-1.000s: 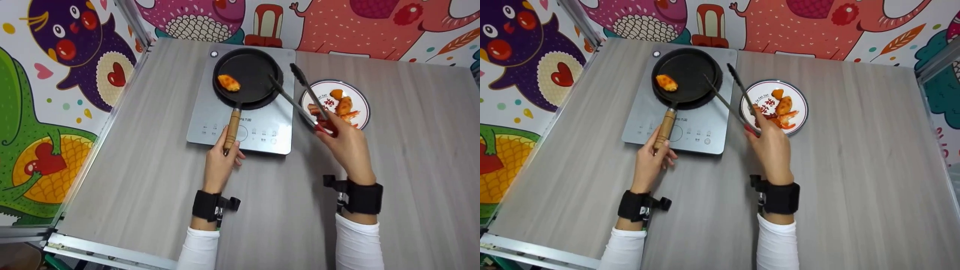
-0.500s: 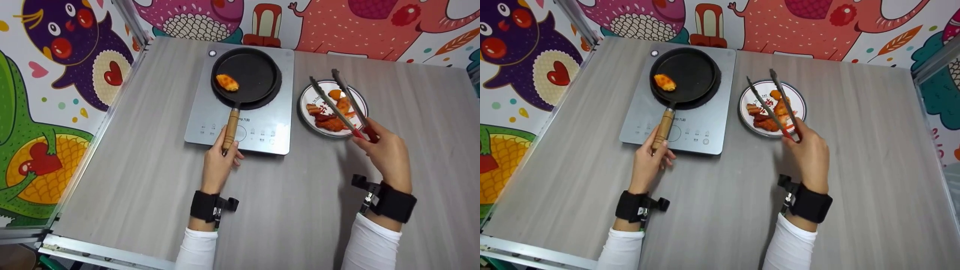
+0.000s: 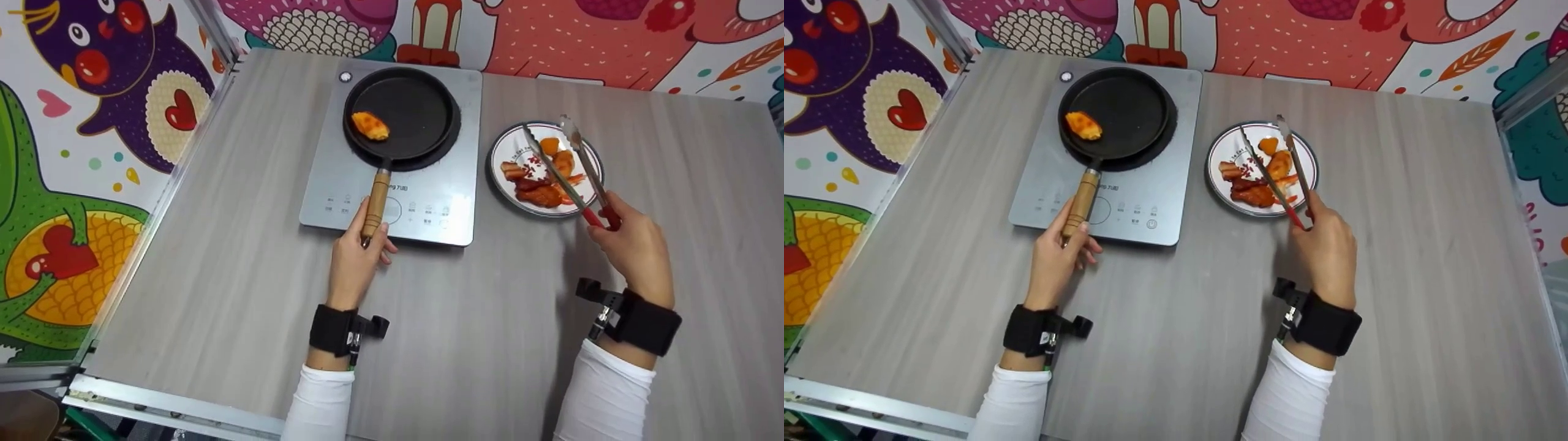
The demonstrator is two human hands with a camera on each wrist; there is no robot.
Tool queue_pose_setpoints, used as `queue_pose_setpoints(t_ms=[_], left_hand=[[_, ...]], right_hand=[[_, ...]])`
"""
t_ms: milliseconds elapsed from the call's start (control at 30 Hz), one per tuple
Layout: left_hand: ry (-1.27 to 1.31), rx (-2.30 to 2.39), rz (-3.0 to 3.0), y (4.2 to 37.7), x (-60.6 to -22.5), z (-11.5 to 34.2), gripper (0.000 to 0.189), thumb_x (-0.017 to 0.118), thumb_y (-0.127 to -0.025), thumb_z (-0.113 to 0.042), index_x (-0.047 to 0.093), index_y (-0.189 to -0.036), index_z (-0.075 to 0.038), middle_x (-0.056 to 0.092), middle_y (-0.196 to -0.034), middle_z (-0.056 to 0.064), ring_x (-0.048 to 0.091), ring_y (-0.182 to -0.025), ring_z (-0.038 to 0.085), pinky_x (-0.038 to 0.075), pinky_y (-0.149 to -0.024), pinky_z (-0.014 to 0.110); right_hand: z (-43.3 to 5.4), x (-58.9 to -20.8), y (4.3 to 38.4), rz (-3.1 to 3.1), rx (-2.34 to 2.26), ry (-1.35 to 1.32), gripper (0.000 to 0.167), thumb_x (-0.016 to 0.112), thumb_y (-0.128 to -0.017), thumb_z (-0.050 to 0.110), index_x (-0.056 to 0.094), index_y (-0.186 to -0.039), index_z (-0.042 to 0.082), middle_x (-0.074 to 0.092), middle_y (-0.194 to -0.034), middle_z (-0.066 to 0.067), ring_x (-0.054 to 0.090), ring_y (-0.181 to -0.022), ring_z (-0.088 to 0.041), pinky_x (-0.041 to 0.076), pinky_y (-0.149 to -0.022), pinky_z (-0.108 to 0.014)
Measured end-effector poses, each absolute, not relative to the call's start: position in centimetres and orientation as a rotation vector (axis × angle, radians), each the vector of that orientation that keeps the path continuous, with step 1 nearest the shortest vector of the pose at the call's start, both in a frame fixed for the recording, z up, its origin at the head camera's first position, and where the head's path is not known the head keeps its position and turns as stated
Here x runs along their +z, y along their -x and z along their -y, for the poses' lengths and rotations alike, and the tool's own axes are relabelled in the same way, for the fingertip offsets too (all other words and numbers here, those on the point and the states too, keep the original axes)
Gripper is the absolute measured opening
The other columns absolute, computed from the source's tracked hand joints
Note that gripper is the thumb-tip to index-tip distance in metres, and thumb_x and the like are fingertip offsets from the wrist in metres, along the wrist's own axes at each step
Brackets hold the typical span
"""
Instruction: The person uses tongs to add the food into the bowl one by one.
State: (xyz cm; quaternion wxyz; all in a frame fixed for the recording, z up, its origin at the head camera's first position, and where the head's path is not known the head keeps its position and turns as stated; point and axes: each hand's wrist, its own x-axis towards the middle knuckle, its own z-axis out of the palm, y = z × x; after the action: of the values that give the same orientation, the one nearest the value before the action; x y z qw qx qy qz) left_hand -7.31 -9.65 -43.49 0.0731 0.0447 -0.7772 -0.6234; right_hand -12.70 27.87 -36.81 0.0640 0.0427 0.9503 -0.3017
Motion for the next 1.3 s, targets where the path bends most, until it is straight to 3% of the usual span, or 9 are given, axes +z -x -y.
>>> queue_pose_setpoints(t_ms=[200,333,500,667,833,1300], left_hand=[[-0.137,-1.842,2.352,6.8,-40.8,9.1,0.057,0.051,-0.092,-0.023,0.025,-0.141,-0.011,0.064,-0.065,0.009,0.059,-0.051,0.031,0.048,-0.047,0.042],[-0.135,-1.833,2.363,6.6,-40.4,9.0,0.057,0.051,-0.092,-0.024,0.026,-0.141,-0.011,0.064,-0.066,0.009,0.059,-0.051,0.031,0.049,-0.047,0.041],[-0.139,-1.859,2.344,6.8,-41.5,9.2,0.058,0.052,-0.091,-0.028,0.025,-0.142,-0.016,0.064,-0.065,0.007,0.059,-0.05,0.028,0.049,-0.048,0.043],[-0.121,-1.839,2.343,7.6,-44.0,9.6,0.062,0.052,-0.088,-0.042,0.024,-0.142,-0.026,0.063,-0.063,-0.002,0.058,-0.046,0.019,0.049,-0.044,0.035],[-0.113,-1.791,2.373,7.6,-44.2,9.6,0.064,0.05,-0.088,-0.044,0.024,-0.142,-0.023,0.063,-0.063,-0.005,0.059,-0.046,0.018,0.048,-0.043,0.031],[-0.138,-1.807,2.374,7.4,-44.1,9.7,0.063,0.051,-0.088,-0.044,0.024,-0.142,-0.025,0.063,-0.064,-0.004,0.059,-0.048,0.019,0.048,-0.044,0.032]], right_hand=[[-27.7,-36.7,13.0,-2.892,-0.899,-0.17,0.066,0.061,-0.085,0.027,0.029,-0.14,0.011,0.052,-0.114,-0.025,0.058,-0.078,-0.026,0.045,-0.061,-0.03],[-27.6,-36.8,13.0,-2.91,-0.894,-0.188,0.064,0.061,-0.084,0.029,0.033,-0.139,0.011,0.054,-0.109,-0.024,0.061,-0.067,-0.022,0.045,-0.051,-0.022],[-27.1,-36.9,13.0,-2.95,-0.897,-0.178,0.058,0.062,-0.084,0.026,0.04,-0.136,0.013,0.058,-0.1,-0.022,0.061,-0.064,-0.021,0.045,-0.048,-0.021],[-26.7,-37.0,13.0,-2.995,-0.89,-0.169,0.052,0.063,-0.083,0.018,0.045,-0.132,0.015,0.061,-0.094,-0.02,0.06,-0.056,-0.015,0.044,-0.045,-0.021],[-26.8,-37.0,12.9,-2.993,-0.877,-0.166,0.051,0.062,-0.083,0.016,0.046,-0.132,0.016,0.061,-0.095,-0.02,0.061,-0.057,-0.017,0.044,-0.045,-0.022],[-26.3,-37.0,12.9,-2.905,-0.867,-0.124,0.053,0.063,-0.083,0.019,0.045,-0.132,0.014,0.059,-0.1,-0.022,0.062,-0.059,-0.019,0.046,-0.045,-0.023]])
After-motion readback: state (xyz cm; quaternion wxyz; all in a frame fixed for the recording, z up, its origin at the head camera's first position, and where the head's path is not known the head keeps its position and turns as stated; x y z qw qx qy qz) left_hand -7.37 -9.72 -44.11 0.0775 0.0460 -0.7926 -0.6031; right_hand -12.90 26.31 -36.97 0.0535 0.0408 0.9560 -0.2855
